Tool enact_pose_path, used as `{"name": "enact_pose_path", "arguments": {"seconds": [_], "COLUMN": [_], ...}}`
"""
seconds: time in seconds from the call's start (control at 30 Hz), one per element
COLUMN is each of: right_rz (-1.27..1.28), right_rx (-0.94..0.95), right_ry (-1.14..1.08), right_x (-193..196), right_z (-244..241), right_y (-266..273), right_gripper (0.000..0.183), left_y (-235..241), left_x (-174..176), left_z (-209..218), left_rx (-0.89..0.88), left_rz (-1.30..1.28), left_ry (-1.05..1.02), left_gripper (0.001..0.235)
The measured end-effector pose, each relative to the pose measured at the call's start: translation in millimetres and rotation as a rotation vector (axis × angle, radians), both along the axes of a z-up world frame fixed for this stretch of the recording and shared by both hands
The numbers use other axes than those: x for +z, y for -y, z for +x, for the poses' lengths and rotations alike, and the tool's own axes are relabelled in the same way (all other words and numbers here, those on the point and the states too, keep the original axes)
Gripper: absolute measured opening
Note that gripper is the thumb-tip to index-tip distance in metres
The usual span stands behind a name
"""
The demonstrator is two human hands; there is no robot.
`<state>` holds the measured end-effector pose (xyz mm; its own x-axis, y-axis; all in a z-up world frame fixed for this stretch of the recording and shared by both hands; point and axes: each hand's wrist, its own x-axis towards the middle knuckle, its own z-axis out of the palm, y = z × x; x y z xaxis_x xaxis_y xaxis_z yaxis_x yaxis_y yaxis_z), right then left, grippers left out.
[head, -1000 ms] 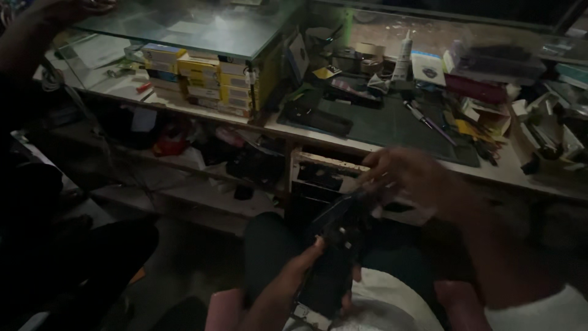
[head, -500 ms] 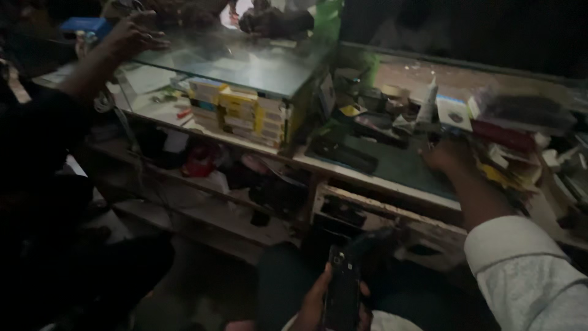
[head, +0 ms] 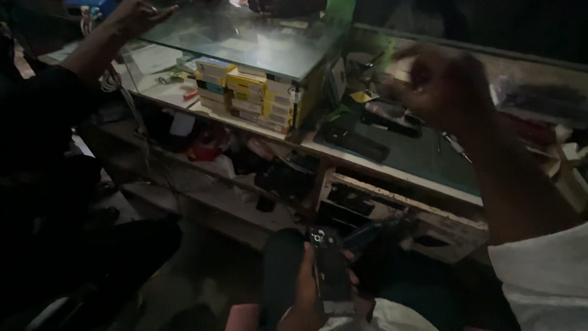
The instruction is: The person uses a metal prying tool to carefully separate the back cover of a smartphone held in their lap. They repeatedly insert the tool along the phone's edges and apply gentle leverage to release internal clips. The phone remains partially disassembled throughout the clip.
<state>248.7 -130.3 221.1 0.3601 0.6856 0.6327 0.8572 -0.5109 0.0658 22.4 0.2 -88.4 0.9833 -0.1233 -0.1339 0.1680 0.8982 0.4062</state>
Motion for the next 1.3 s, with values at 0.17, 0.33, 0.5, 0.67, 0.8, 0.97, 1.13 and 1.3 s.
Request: {"name": "enact_pose_path", "arguments": {"seconds": [0.17,0.33,0.5,0.67,0.8,0.97,1.13,1.3], "right_rz": [-0.162,-0.28,-0.049,-0.338,-0.038,0.138,1.018,1.549], "right_rx": [0.066,-0.174,-0.233,-0.329,-0.282,-0.223,0.073,0.558], "right_ry": [-0.413,-0.69,-0.924,-0.642,-0.739,-0.734,-1.213,-1.523], "right_x": [-4,-56,-135,-162,-160,-144,-138,-148], "right_z": [4,60,104,135,138,112,42,-33], "right_y": [-17,-26,-31,-41,-39,-23,16,33], "right_gripper": [0.036,0.06,0.103,0.078,0.108,0.066,0.055,0.067], "left_y": [-1,0,5,2,3,-2,-1,-2], "left_x": [23,16,-14,-43,-58,-63,-52,-44], "left_z": [-6,-5,5,22,32,38,34,31], "left_rx": [0.076,0.063,0.032,0.04,0.092,0.061,0.127,0.153], "left_rz": [0.109,0.088,-0.007,-0.029,-0.069,-0.065,-0.015,0.079], "left_ry": [-0.093,-0.087,-0.021,0.041,-0.048,0.058,-0.092,-0.003], "left_gripper": [0.086,0.087,0.086,0.09,0.092,0.097,0.092,0.094]}}
